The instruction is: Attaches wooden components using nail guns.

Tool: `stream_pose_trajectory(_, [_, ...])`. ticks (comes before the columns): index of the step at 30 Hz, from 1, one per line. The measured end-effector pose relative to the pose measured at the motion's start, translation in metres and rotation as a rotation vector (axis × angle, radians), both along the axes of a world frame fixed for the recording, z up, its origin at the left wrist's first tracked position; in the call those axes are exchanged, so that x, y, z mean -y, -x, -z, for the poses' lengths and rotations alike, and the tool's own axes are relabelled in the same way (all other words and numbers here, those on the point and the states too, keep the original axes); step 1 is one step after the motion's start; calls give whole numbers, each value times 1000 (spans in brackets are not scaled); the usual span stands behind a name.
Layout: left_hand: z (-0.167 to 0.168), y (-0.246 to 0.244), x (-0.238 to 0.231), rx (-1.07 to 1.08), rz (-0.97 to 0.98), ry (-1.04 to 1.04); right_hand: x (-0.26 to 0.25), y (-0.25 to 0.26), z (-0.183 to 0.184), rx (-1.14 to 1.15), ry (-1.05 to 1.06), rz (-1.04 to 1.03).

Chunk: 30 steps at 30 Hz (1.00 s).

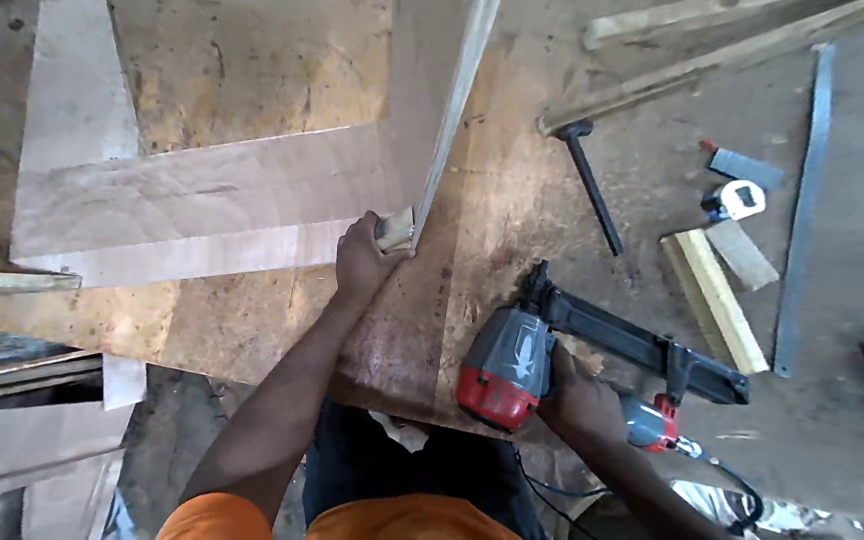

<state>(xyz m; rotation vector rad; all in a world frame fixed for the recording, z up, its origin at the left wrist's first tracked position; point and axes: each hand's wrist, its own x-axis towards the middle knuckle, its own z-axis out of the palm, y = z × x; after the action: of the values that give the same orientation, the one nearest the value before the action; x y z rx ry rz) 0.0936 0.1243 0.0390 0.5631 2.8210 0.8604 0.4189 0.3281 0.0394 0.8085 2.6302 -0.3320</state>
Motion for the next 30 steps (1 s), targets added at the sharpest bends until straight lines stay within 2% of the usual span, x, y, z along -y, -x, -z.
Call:
stream_pose_trajectory(3, [2,0,0,5,3,3,-12,5,-18,8,94,-16])
stream_pose_trajectory(6, [2,2,0,0,8,-15,-41,18,-76,-182,289,-65])
stream_pose_trajectory(8, [4,2,2,4,13,-27,-72,21,-116,-304,526,-55])
stream_pose_trajectory(10, [3,2,2,20,14,-34,-101,36,-130,-433,936,83])
stream_pose_trajectory(12, [1,5,2,33,13,-38,-115,61,-122,-495,1250,188])
stream_pose_trajectory(15, [0,7,2,54,33,-77,-111,87,-83,-529,1678,287])
stream_pose_trajectory(20, [-2,8,3,40,55,-138,-103,113,-31,-331,2108,399])
stream_pose_trajectory(23, [2,8,2,5,58,-140,-102,123,-16,-223,2250,393])
stream_pose_trajectory(30, [7,6,2,-24,46,-143,-98,137,-1,-164,2231,359])
